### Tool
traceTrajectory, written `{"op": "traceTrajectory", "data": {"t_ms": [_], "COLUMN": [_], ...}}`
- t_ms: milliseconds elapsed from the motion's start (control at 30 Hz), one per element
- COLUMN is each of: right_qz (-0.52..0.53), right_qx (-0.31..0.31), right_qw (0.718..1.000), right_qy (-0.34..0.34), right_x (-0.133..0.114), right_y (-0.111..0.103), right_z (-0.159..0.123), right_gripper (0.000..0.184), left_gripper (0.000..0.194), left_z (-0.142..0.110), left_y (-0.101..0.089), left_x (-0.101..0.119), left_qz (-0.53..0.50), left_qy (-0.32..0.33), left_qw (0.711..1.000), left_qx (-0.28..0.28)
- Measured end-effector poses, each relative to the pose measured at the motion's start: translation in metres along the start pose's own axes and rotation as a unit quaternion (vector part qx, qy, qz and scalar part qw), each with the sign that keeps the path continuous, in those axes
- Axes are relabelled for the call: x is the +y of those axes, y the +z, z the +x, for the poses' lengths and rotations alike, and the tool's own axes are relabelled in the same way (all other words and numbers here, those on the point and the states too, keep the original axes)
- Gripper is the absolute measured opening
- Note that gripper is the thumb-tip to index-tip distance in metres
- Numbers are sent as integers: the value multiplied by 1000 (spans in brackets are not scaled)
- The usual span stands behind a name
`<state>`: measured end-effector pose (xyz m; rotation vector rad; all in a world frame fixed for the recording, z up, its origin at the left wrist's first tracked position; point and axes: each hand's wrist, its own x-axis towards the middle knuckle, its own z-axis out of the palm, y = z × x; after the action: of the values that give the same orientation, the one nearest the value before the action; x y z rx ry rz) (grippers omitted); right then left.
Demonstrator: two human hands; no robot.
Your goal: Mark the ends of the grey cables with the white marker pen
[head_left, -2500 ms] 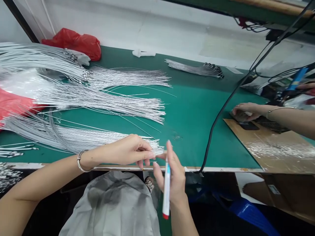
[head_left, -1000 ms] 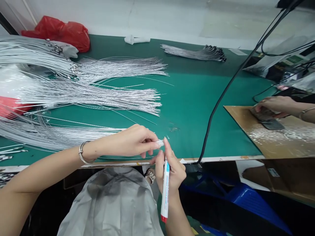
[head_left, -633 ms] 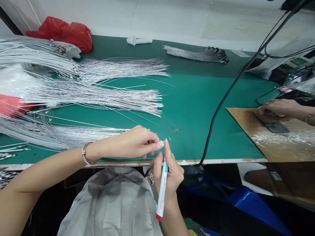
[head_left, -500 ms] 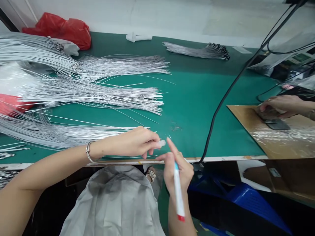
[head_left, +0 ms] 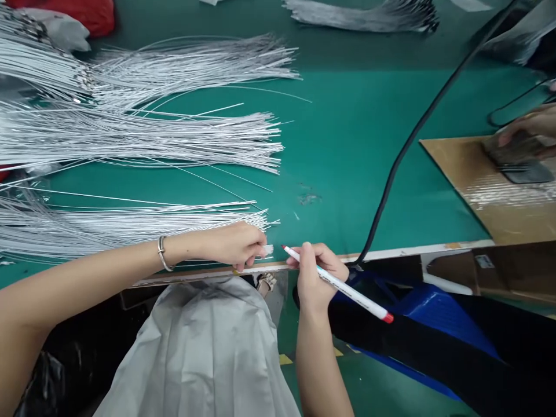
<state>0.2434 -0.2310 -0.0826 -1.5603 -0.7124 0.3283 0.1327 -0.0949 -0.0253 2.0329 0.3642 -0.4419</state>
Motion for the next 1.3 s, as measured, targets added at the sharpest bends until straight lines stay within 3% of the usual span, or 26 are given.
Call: {"op": "traceTrajectory", "data": {"t_ms": [133, 300, 567, 867, 1300], "right_qz": [-79, -164, -182, -174, -167], "right_qx": [-6, -8, -14, -4, -15], "right_qw": [993, 978, 972, 978, 975], "right_qy": [-83, -128, -148, -117, -145], "right_x": [1, 1, 2, 5, 9], "right_y": [0, 0, 0, 2, -1], "right_z": [0, 1, -1, -6, -5], "right_gripper": [31, 32, 30, 31, 33], "left_gripper": [27, 27, 32, 31, 30], "left_z": [1, 3, 5, 6, 6], "left_y": [-2, -1, 1, 3, 2], "left_x": [1, -3, -5, -8, -6], "left_qz": [-1, -2, 7, 15, 32], "left_qy": [4, 7, 15, 28, 28], "left_qw": [1000, 1000, 1000, 999, 999], "left_qx": [0, -4, 3, 12, 6]}}
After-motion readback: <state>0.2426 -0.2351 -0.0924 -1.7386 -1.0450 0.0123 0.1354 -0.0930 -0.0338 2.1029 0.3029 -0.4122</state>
